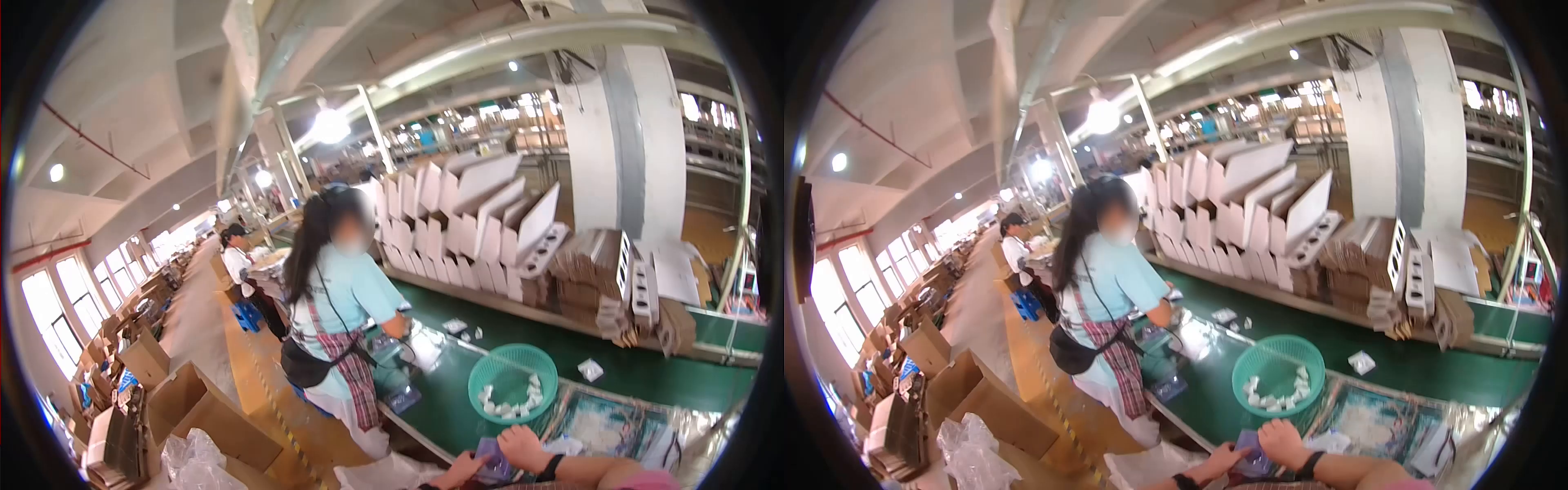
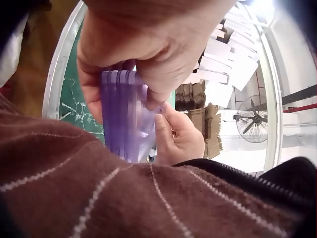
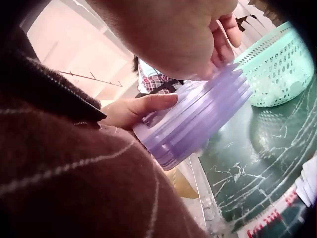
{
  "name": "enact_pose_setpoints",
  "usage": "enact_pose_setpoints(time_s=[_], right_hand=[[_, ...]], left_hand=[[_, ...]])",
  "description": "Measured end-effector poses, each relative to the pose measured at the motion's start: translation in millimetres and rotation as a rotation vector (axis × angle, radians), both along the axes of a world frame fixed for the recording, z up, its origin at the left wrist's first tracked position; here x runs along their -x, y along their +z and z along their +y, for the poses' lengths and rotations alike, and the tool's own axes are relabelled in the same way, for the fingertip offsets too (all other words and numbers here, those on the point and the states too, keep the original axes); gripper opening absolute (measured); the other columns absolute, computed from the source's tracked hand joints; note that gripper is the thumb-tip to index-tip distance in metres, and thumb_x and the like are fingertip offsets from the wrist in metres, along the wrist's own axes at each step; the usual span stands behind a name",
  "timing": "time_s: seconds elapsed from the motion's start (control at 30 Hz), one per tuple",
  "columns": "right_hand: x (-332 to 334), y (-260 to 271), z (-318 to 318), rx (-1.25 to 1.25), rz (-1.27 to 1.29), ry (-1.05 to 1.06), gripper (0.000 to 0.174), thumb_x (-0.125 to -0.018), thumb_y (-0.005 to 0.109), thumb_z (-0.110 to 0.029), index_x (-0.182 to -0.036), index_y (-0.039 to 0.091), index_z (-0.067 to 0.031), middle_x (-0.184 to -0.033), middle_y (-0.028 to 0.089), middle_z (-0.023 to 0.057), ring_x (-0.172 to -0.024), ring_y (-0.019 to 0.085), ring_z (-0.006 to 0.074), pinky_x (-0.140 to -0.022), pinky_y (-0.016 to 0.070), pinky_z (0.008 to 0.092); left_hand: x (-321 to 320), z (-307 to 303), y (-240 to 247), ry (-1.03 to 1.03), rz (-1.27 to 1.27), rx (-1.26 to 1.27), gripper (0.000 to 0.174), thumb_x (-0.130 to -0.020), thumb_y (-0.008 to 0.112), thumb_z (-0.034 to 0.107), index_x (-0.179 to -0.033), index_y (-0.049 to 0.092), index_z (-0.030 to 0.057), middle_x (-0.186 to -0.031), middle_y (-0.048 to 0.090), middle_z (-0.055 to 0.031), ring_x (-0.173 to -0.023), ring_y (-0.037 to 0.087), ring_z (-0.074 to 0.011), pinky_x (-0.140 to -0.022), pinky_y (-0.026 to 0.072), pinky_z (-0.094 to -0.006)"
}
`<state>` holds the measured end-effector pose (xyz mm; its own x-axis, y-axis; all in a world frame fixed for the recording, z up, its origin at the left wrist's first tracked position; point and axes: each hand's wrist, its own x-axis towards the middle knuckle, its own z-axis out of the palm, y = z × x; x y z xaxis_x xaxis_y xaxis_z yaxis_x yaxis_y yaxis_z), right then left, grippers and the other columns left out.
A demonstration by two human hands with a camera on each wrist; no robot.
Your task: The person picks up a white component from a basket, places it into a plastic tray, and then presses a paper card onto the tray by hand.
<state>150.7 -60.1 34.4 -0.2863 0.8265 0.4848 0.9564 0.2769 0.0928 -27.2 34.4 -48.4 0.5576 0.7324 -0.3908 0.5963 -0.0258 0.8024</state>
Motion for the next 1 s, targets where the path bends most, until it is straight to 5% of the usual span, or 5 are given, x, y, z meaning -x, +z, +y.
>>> enact_pose_setpoints(time_s=[0.2, 0.4, 0.7, 0.83, 1.0], right_hand=[[2, 8, 0, 0.088, 0.008, -0.084, 0.015, -0.068, 0.053, -0.017, -0.079, 0.058, -0.0072, -0.072, 0.051, 0.0052, -0.074, 0.052, 0.0219, -0.063, 0.0417, 0.0334], [-5, -3, 3, 0.126, 0.077, -0.031, 0.007, -0.068, 0.055, -0.013, -0.074, 0.055, -0.0092, -0.073, 0.05, 0.004, -0.075, 0.051, 0.0206, -0.065, 0.0407, 0.0308], [-25, -15, 27, 0.595, 0.556, -0.182, 0.012, -0.079, 0.06, -0.021, -0.08, 0.055, -0.01, -0.077, 0.058, 0.0059, -0.081, 0.053, 0.0246, -0.07, 0.0419, 0.0377], [-35, -18, 28, 0.732, 0.855, -0.28, 0.013, -0.08, 0.058, -0.022, -0.082, 0.057, -0.0089, -0.076, 0.06, 0.0056, -0.078, 0.056, 0.0275, -0.068, 0.0442, 0.0393], [-51, 13, 35, 0.852, 1.205, -0.094, 0.019, -0.084, 0.055, -0.028, -0.083, 0.061, -0.0096, -0.072, 0.063, 0.0068, -0.068, 0.059, 0.0244, -0.062, 0.0455, 0.0359]], left_hand=[[-7, -25, 51, 0.122, 0.085, -0.123, 0.066, -0.074, 0.065, 0.045, -0.105, 0.052, -0.0119, -0.099, 0.06, -0.0285, -0.095, 0.06, -0.0353, -0.08, 0.0472, -0.0388], [-6, -13, 6, 0.142, -0.083, 0.042, 0.058, -0.075, 0.069, 0.034, -0.105, 0.051, -0.0123, -0.092, 0.062, -0.016, -0.081, 0.059, -0.0184, -0.07, 0.0475, -0.0303], [-17, -7, 6, 0.167, -0.091, 0.055, 0.069, -0.071, 0.071, 0.037, -0.115, 0.046, -0.0093, -0.103, 0.059, -0.0214, -0.09, 0.06, -0.0273, -0.078, 0.0472, -0.0339], [-14, 2, 23, -0.085, 0.03, -0.647, 0.068, -0.074, 0.068, 0.035, -0.126, 0.041, 0.0003, -0.113, 0.055, -0.0208, -0.109, 0.05, -0.0327, -0.093, 0.039, -0.0393], [-13, 20, 56, -0.411, -0.222, -0.656, 0.046, -0.082, 0.059, 0.025, -0.122, 0.049, 0.005, -0.112, 0.057, -0.019, -0.107, 0.052, -0.0333, -0.093, 0.0406, -0.0383]])
